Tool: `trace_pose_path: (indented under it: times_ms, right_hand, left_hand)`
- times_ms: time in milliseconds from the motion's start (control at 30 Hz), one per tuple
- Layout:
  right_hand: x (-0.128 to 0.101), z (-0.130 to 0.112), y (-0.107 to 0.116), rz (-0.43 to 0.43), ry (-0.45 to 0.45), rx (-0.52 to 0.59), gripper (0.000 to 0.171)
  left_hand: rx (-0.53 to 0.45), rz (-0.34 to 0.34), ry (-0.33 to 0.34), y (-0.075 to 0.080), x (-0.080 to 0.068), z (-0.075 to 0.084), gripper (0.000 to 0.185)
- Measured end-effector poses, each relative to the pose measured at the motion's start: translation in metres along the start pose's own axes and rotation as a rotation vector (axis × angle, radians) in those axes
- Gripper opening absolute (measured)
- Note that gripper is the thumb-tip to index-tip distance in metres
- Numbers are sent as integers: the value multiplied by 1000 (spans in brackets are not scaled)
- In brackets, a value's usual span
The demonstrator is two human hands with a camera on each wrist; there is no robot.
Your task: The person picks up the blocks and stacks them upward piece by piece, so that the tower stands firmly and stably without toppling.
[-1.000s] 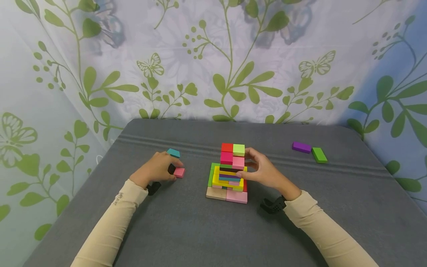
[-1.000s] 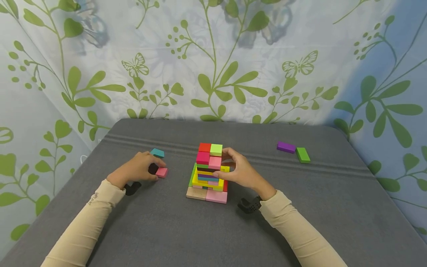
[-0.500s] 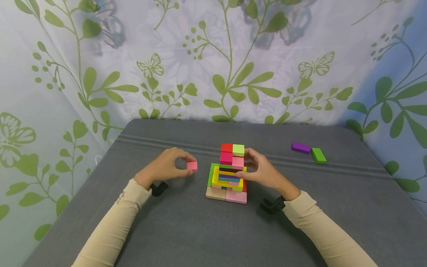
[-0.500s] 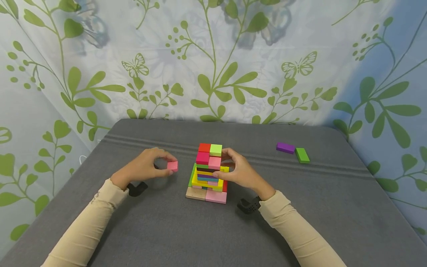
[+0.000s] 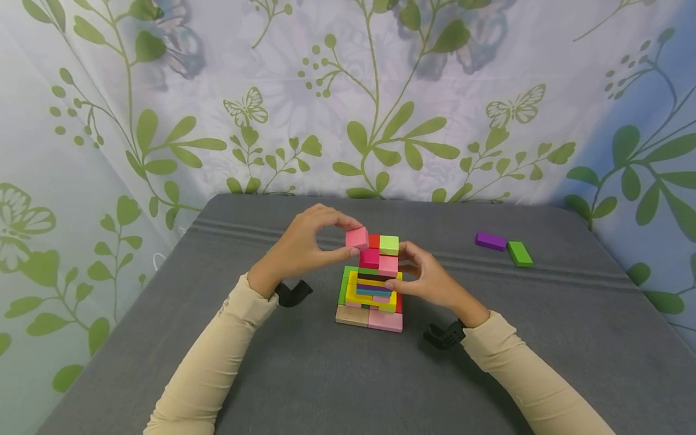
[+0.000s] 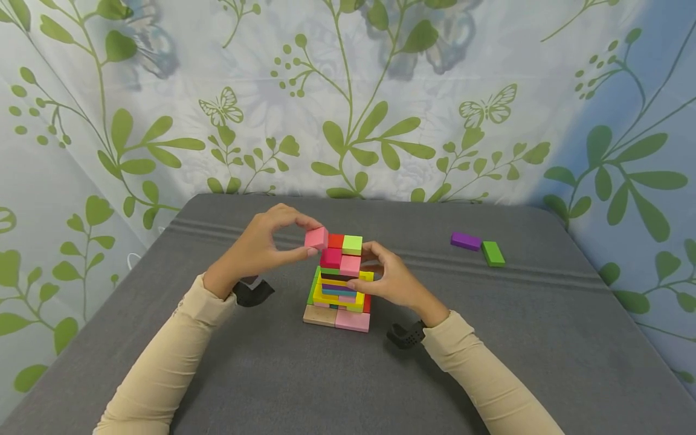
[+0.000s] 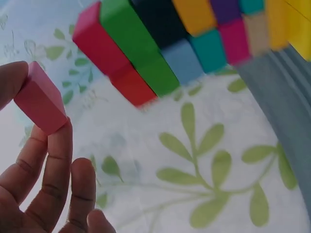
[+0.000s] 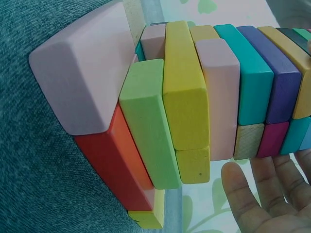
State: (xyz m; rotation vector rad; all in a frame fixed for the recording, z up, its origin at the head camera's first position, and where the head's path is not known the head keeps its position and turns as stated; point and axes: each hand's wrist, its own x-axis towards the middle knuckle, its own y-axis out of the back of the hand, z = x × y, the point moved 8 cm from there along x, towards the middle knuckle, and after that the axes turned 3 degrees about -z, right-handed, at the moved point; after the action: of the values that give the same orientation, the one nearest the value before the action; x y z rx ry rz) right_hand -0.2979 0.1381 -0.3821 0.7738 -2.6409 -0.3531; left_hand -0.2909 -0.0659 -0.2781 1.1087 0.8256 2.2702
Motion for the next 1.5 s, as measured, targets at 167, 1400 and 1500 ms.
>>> trace_pose_path:
  times_ms: [167, 1400, 1500]
  right_hand:
    - [0, -1, 0, -3, 13, -2, 59]
    - [1, -3, 0, -7, 32, -3, 59]
    - [1, -2, 0, -6, 34, -2, 61]
  left_hand:
    - [22, -55, -33, -17, 15, 16, 38]
    - [-40, -166, 194, -31, 4, -20, 70]
    - [-85, -203, 263, -34, 1, -30, 72]
